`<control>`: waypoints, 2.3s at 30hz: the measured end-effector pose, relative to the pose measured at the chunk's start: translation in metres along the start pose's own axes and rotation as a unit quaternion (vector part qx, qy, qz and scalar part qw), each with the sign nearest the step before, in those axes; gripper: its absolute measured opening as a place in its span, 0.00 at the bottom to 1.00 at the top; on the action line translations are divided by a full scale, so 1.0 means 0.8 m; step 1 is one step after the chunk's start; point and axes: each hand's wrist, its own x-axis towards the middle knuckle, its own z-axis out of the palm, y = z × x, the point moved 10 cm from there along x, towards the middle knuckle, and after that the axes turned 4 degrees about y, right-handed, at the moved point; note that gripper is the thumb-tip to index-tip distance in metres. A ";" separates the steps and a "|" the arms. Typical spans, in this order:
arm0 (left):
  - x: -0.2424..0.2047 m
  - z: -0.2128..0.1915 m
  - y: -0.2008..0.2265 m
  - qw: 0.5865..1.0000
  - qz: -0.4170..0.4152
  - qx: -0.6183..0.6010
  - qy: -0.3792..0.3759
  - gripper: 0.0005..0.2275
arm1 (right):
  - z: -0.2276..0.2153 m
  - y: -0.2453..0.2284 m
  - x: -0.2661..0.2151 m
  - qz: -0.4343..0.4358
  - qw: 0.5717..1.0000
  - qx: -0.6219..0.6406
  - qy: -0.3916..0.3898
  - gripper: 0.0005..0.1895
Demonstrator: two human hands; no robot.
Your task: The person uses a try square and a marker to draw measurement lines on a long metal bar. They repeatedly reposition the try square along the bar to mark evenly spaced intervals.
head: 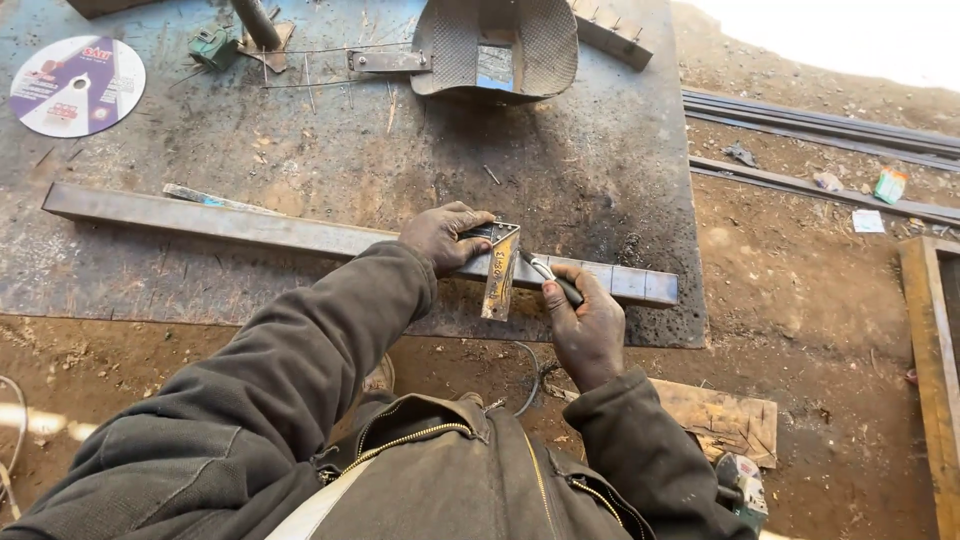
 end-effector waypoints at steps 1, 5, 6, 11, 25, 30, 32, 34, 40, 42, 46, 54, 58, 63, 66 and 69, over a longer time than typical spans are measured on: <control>0.000 -0.002 0.005 1.000 -0.001 -0.002 0.001 0.19 | -0.002 -0.004 -0.002 -0.001 1.000 -0.002 -0.001 0.12; -0.001 0.002 0.001 1.000 -0.007 -0.005 -0.005 0.19 | -0.006 -0.013 -0.009 0.010 0.999 -0.032 -0.022 0.10; 0.002 0.007 -0.003 1.000 -0.005 0.000 -0.008 0.20 | -0.008 -0.016 -0.009 0.009 0.998 -0.046 -0.032 0.09; 0.004 0.007 0.001 1.000 0.004 0.005 -0.017 0.19 | -0.026 -0.029 -0.027 0.074 0.989 -0.061 -0.110 0.11; -0.006 -0.015 -0.066 0.959 -0.241 -0.080 -0.124 0.22 | -0.061 0.064 -0.112 0.234 0.959 0.158 -0.023 0.17; 0.004 -0.013 -0.063 0.982 -0.153 -0.026 -0.108 0.21 | -0.046 0.047 -0.111 0.225 0.955 0.191 -0.023 0.17; 0.007 -0.009 -0.062 0.985 -0.127 -0.028 -0.110 0.21 | -0.036 0.046 -0.111 0.216 0.954 0.206 -0.025 0.17; 0.009 -0.008 -0.058 0.988 -0.101 -0.030 -0.110 0.21 | -0.027 0.039 -0.109 0.206 0.953 0.221 -0.029 0.18; 0.005 0.003 -0.086 0.978 -0.168 -0.026 -0.122 0.21 | -0.009 0.001 -0.099 0.205 0.960 0.186 -0.051 0.17; 0.022 0.008 -0.098 0.998 -0.012 -0.054 -0.012 0.19 | -0.008 -0.026 -0.088 0.139 0.973 0.176 -0.051 0.16; 0.017 -0.003 -0.080 0.998 -0.006 -0.055 -0.017 0.19 | 0.006 -0.039 -0.069 0.133 0.983 0.111 -0.058 0.15; 0.022 0.010 -0.092 0.999 -0.011 -0.040 -0.001 0.20 | 0.043 -0.051 -0.019 0.000 0.998 -0.032 -0.048 0.14; 0.017 0.005 -0.086 0.998 -0.018 -0.063 0.001 0.20 | 0.050 -0.067 -0.015 -0.014 0.995 -0.062 -0.073 0.16; 0.013 0.003 -0.077 0.998 -0.015 -0.061 0.002 0.21 | 0.048 -0.089 -0.035 0.031 0.967 -0.175 -0.180 0.12; 0.015 0.008 -0.080 0.999 -0.013 -0.053 -0.002 0.21 | 0.023 -0.107 -0.054 0.045 0.964 -0.185 -0.184 0.14; -0.011 -0.037 -0.013 0.971 -0.172 -0.041 -0.162 0.22 | 0.001 -0.073 -0.074 0.126 0.954 -0.201 -0.184 0.19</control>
